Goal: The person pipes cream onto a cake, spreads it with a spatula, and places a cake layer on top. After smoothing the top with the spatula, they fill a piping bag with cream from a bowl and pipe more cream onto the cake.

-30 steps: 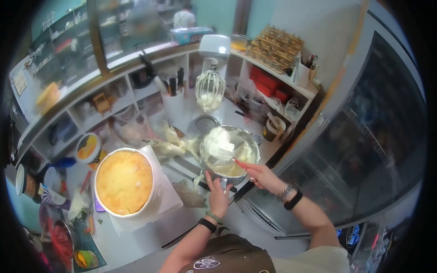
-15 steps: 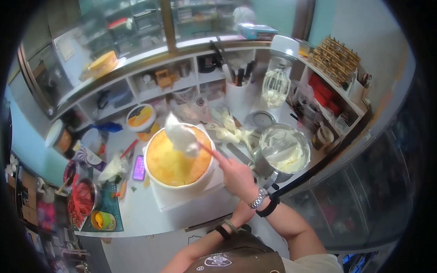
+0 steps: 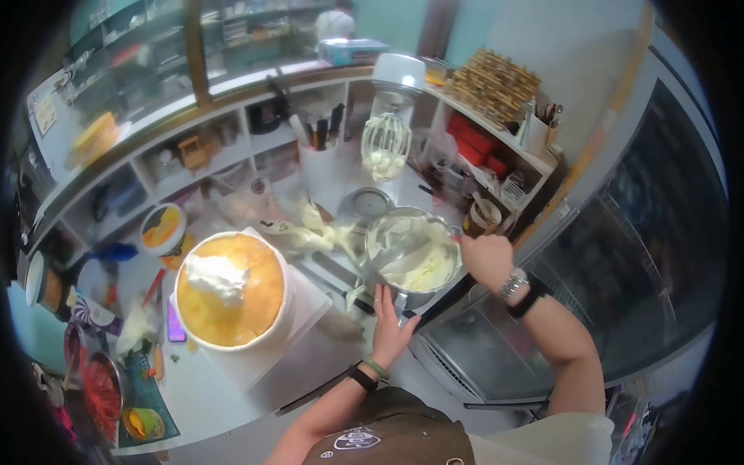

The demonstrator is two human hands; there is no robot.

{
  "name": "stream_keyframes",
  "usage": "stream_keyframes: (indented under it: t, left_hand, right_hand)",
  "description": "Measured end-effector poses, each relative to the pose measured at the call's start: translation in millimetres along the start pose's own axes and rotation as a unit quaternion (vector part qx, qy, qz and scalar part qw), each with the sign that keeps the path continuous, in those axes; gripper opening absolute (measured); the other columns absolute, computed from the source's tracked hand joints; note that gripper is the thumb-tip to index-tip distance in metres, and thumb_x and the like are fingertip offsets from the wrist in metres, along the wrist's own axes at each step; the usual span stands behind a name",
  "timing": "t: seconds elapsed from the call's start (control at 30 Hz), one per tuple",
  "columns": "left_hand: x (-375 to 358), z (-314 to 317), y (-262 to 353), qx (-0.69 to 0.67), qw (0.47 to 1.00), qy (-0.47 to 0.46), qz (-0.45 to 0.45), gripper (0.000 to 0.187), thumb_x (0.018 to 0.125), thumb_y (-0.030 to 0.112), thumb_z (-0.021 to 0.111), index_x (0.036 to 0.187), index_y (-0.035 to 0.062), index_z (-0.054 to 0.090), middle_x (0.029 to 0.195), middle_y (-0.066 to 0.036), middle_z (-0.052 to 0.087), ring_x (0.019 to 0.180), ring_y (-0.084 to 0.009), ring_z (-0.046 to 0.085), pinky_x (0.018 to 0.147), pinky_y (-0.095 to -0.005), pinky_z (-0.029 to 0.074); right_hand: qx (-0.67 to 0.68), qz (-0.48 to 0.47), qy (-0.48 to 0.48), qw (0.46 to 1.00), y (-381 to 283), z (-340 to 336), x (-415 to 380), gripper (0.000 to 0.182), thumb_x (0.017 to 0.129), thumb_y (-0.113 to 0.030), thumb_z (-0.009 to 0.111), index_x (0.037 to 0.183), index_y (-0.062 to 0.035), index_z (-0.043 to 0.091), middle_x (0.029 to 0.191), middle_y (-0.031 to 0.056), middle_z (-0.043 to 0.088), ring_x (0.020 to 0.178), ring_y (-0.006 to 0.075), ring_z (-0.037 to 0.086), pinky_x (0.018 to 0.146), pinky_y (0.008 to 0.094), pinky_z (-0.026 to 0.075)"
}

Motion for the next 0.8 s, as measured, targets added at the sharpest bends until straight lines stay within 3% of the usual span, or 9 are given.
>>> stream_keyframes:
  t: [0.13,0.27,0.33,0.4,0.47,0.6,0.67,0.73,0.8]
  left_hand:
    - [5,12,-8,0.032,0.999,-0.014,-0.015,0.096,0.084,0.02,0.071,0.15,-0.0058,0.007,0.155,-0.032,0.01,0.14,-0.0462,0.026,0.109,-0.0402,0.036]
    - [7,16,-14,0.026,0.999,-0.026,-0.012,0.095,0.085,0.018,0.069,0.151,-0.0058,0.004,0.156,-0.033,0.005,0.142,-0.0468,0.021,0.11,-0.0388,0.034]
    - [7,12,-11,0.076,0.996,0.011,0.036,0.089,0.085,0.017,0.067,0.15,-0.0058,0.01,0.156,-0.032,0.006,0.134,-0.0469,0.036,0.097,-0.0411,0.047]
    - [5,12,-14,0.07,0.997,0.008,0.043,0.089,0.086,0.017,0.067,0.15,-0.005,0.01,0.157,-0.031,0.006,0.136,-0.046,0.034,0.099,-0.041,0.046]
    - [8,11,-10,0.058,0.997,0.009,0.049,0.089,0.086,0.016,0.066,0.151,-0.0043,0.009,0.157,-0.03,0.006,0.137,-0.0451,0.033,0.1,-0.0409,0.044]
    - [-2,-1,-17,0.023,0.999,-0.035,0.027,0.084,0.086,0.017,0.067,0.15,-0.0024,0.016,0.157,-0.028,0.011,0.141,-0.0428,0.028,0.107,-0.0402,0.039]
    - [-17,-17,-39,0.027,0.999,-0.043,-0.004,0.082,0.087,0.019,0.066,0.15,-0.0022,0.019,0.157,-0.028,0.014,0.141,-0.0419,0.028,0.108,-0.0402,0.037]
    - [-37,-18,-64,0.022,0.995,-0.09,-0.028,0.074,0.089,0.023,0.064,0.148,-0.0014,0.026,0.155,-0.027,0.021,0.141,-0.0404,0.029,0.108,-0.0409,0.037]
    - [-55,-42,-59,0.033,0.995,-0.067,-0.059,0.065,0.091,0.025,0.063,0.144,-0.0004,0.035,0.151,-0.025,0.031,0.132,-0.039,0.044,0.104,-0.0408,0.042]
  right_hand:
    - [0.084,-0.029,-0.142,0.986,-22,95,33,0.034,0.096,-0.035,0.051,0.088,-0.0104,0.073,0.074,0.0146,0.069,0.07,0.0307,0.07,0.058,0.0417,0.052]
    - [0.277,-0.111,-0.225,0.928,-56,153,60,0.027,0.091,-0.022,0.052,0.099,-0.0055,0.072,0.076,0.013,0.069,0.053,0.0238,0.064,0.048,0.0359,0.05]
    - [0.55,0.074,-0.44,0.705,-74,135,35,0.035,0.098,-0.038,0.054,0.089,-0.0109,0.073,0.059,0.0021,0.058,0.045,0.0111,0.054,0.036,0.0293,0.035]
    - [0.621,0.159,-0.428,0.637,-68,114,13,0.027,0.1,-0.033,0.053,0.104,-0.0118,0.07,0.059,-0.0063,0.045,0.041,0.0022,0.037,0.032,0.0223,0.023]
    - [0.781,0.192,-0.404,0.435,-66,94,-13,0.032,0.102,-0.019,0.047,0.132,-0.0134,0.056,0.063,-0.008,0.042,0.044,0.0012,0.034,0.033,0.0179,0.025]
    - [0.774,0.148,-0.247,0.564,-58,44,-63,0.039,0.103,-0.018,0.043,0.142,-0.0158,0.047,0.063,-0.0093,0.037,0.045,0.0012,0.031,0.037,0.0168,0.027]
    - [0.805,0.162,-0.181,0.541,-67,17,-77,0.042,0.103,-0.018,0.044,0.145,-0.0162,0.045,0.064,-0.0093,0.037,0.045,0.0015,0.031,0.039,0.017,0.028]
    - [0.788,0.094,-0.067,0.605,-79,-29,-70,0.045,0.101,-0.014,0.046,0.146,-0.0184,0.044,0.067,-0.0082,0.043,0.054,0.0011,0.038,0.049,0.0174,0.032]
    - [0.754,0.029,0.035,0.655,-97,-64,-60,0.048,0.099,-0.009,0.047,0.146,-0.0146,0.043,0.074,-0.0062,0.051,0.058,0.0022,0.043,0.053,0.0177,0.035]
Point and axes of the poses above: each hand's wrist, its own x-axis towards the middle knuckle, its own z-axis out of the palm, y = z × x, the point moved 7 cm from there along x, towards the middle knuckle
